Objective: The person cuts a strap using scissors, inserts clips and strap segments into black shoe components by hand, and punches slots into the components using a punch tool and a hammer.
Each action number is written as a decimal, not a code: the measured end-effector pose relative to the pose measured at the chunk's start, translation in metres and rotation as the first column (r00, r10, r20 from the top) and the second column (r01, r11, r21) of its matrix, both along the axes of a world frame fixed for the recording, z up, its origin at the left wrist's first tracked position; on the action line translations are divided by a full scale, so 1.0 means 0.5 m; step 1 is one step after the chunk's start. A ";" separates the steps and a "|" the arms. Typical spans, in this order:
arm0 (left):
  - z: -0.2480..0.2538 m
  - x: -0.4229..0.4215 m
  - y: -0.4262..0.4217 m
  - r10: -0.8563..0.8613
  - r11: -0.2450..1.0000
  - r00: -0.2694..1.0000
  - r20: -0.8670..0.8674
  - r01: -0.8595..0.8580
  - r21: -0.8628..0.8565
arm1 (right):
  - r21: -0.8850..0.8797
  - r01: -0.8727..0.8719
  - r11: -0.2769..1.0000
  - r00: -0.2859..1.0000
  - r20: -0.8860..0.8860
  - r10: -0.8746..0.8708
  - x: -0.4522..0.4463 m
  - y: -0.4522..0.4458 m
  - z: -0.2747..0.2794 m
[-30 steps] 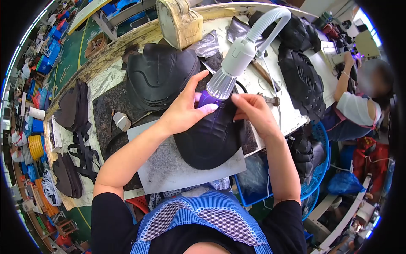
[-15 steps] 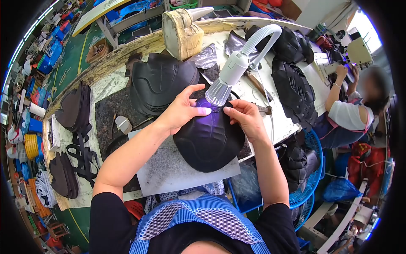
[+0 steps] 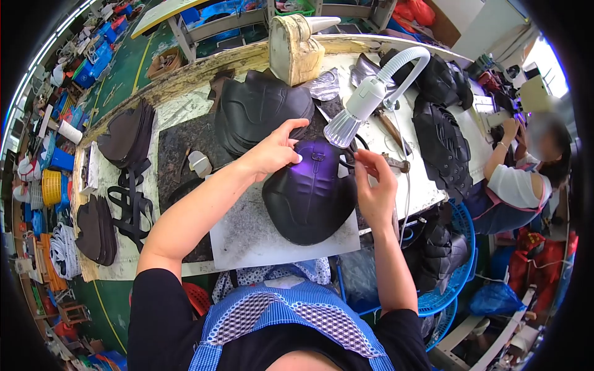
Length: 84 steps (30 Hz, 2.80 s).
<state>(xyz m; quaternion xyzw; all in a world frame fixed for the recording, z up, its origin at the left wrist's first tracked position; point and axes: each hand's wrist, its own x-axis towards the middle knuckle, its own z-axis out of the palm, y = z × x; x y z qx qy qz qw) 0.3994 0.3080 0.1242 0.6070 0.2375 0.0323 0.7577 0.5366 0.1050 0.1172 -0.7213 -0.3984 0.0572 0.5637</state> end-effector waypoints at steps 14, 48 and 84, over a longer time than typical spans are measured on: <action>0.005 -0.003 0.005 -0.067 0.997 0.998 0.005 0.066 0.027 | 0.006 -0.034 0.999 0.999 0.027 0.034 0.001 -0.008 0.002; -0.006 0.008 -0.023 -0.007 0.984 0.987 0.159 -0.021 0.178 | -0.124 -0.450 0.884 0.866 -0.300 0.399 0.086 0.125 0.026; 0.084 -0.157 -0.180 -0.055 0.956 0.961 0.271 -0.028 0.293 | 0.141 -0.017 0.990 0.898 -0.434 0.077 -0.048 -0.170 -0.006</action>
